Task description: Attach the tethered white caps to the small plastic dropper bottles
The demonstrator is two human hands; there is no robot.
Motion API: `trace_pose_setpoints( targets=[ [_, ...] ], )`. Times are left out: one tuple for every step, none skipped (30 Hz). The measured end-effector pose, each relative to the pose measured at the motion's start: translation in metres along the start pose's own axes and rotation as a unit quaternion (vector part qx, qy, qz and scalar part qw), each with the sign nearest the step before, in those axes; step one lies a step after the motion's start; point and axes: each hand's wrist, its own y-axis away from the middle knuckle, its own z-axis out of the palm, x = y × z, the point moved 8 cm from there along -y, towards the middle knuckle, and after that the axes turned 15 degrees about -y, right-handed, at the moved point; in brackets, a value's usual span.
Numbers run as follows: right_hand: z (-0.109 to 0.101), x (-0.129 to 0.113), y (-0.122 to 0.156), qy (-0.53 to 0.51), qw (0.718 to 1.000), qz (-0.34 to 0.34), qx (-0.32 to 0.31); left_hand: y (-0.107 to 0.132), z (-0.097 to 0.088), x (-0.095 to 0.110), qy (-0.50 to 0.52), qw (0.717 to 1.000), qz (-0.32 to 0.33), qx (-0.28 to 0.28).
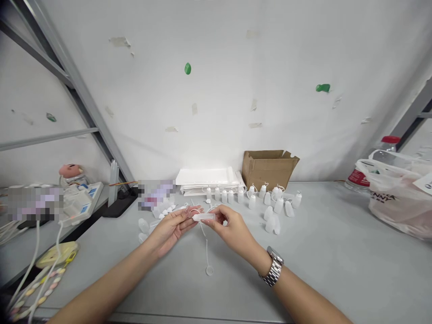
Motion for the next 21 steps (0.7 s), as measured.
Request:
trace_pose_setpoints(
  targets=[
    [0.0, 0.0, 0.0, -0.002, 1.0, -0.002, 0.003, 0.0, 0.0, 0.0, 0.0, 1.0, 0.001, -0.002],
    [-0.001, -0.001, 0.0, -0.003, 1.0, -0.004, 0.006, 0.001, 0.001, 0.001, 0.001, 1.0, 0.002, -0.003],
    [-0.001, -0.001, 0.0, -0.003, 1.0, -0.005, 0.008, 0.001, 0.001, 0.001, 0.001, 1.0, 0.003, -0.004],
    [-0.001, -0.001, 0.0, -0.002, 1.0, -0.007, 0.01, 0.001, 0.001, 0.001, 0.002, 1.0, 0.003, -0.004],
    [-0.001, -0.001, 0.0, -0.001, 1.0, -0.008, 0.011, 0.001, 0.002, 0.001, 0.002, 1.0, 0.003, -0.003],
    [-0.001, -0.001, -0.001, 0.001, 1.0, -0.008, 0.009, 0.001, 0.002, 0.001, 0.001, 1.0, 0.003, -0.002],
    [0.0, -0.002, -0.001, 0.003, 1.0, -0.009, 0.007, 0.001, 0.001, 0.001, 0.0, 1.0, 0.002, 0.0],
    [0.0, -0.002, -0.001, 0.005, 1.0, -0.012, 0.005, 0.001, 0.001, 0.002, -0.001, 1.0, 0.001, 0.001],
    [0.001, -0.003, -0.001, 0.008, 1.0, -0.014, 0.004, 0.002, 0.001, 0.002, -0.001, 1.0, 0.001, 0.003],
    [0.0, -0.004, -0.001, 0.012, 1.0, -0.017, 0.005, 0.002, 0.001, 0.002, -0.002, 1.0, 0.001, 0.005],
    [0.0, -0.005, -0.001, 0.019, 1.0, -0.02, 0.007, 0.002, 0.001, 0.002, -0.002, 1.0, 0.002, 0.009],
    [0.0, -0.006, 0.0, 0.026, 0.999, -0.024, 0.009, 0.002, 0.001, 0.002, -0.003, 1.0, 0.002, 0.012],
    [0.0, -0.007, 0.0, 0.033, 0.999, -0.028, 0.01, 0.002, 0.001, 0.002, -0.004, 1.0, 0.004, 0.015],
    [0.0, -0.008, 0.001, 0.039, 0.999, -0.033, 0.01, 0.003, 0.001, 0.002, -0.003, 1.0, 0.005, 0.019],
    [0.001, -0.009, 0.002, 0.045, 0.998, -0.038, 0.009, 0.003, 0.001, 0.001, -0.002, 1.0, 0.007, 0.023],
    [0.001, -0.01, 0.003, 0.051, 0.998, -0.045, 0.008, 0.002, 0.001, 0.0, 0.0, 1.0, 0.008, 0.027],
    [0.002, -0.01, 0.003, 0.056, 0.997, -0.049, 0.006, 0.002, 0.002, -0.002, 0.002, 0.999, 0.01, 0.031],
    [0.003, -0.01, 0.004, 0.061, 0.997, -0.053, 0.006, 0.001, 0.002, -0.004, 0.006, 0.999, 0.013, 0.034],
    [0.004, -0.01, 0.005, 0.065, 0.996, -0.056, 0.006, 0.001, 0.002, -0.006, 0.01, 0.999, 0.016, 0.035],
    [0.006, -0.009, 0.006, 0.066, 0.996, -0.058, 0.006, 0.0, 0.003, -0.008, 0.015, 0.999, 0.02, 0.035],
    [0.007, -0.008, 0.007, 0.065, 0.996, -0.06, 0.007, 0.0, 0.004, -0.01, 0.02, 0.999, 0.025, 0.033]
  ],
)
